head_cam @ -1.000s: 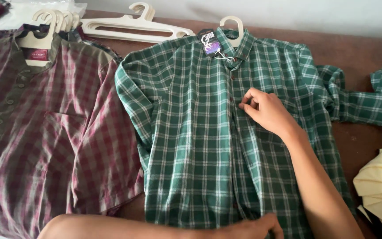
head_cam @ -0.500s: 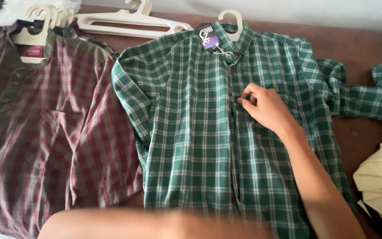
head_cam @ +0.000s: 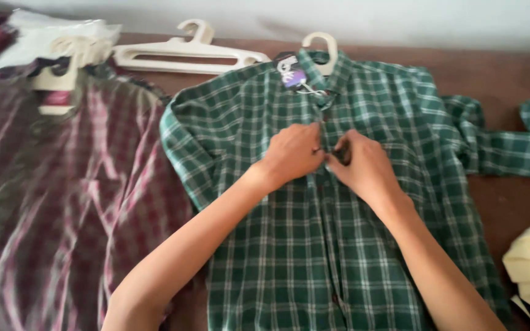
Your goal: The person buttons up a green plaid shirt that is laid flat on a surface. They start from the top button and work their way down, fastening each button. After buttoning, they smooth the shirt and lift it to fold it.
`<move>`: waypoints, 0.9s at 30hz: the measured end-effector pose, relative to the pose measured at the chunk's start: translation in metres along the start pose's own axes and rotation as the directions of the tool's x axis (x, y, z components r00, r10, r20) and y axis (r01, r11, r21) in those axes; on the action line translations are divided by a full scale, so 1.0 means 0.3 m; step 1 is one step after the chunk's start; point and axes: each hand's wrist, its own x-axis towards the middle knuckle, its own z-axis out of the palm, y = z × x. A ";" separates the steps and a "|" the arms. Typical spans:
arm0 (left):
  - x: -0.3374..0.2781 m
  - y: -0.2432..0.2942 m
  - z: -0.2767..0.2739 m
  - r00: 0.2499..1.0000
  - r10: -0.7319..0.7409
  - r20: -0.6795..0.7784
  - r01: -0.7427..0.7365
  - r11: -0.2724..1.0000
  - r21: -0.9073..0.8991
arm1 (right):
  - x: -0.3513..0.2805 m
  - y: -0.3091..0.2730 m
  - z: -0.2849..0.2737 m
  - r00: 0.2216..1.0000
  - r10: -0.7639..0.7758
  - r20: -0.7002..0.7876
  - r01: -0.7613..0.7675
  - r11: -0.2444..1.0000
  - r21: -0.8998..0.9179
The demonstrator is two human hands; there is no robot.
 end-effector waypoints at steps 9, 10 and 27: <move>-0.018 -0.033 0.009 0.994 -0.094 0.052 0.101 0.980 -0.172 | 0.072 0.010 -0.009 0.979 0.136 0.151 -0.118 0.986 -0.120; -0.031 -0.036 0.006 0.993 -0.099 0.059 0.109 0.972 -0.206 | 0.086 0.014 -0.007 0.967 0.168 0.194 -0.142 0.979 -0.145; -0.094 0.011 -0.032 0.973 -0.015 -0.232 -0.148 0.728 -0.669 | 0.119 0.193 -0.048 0.943 0.105 0.316 -0.317 0.570 0.758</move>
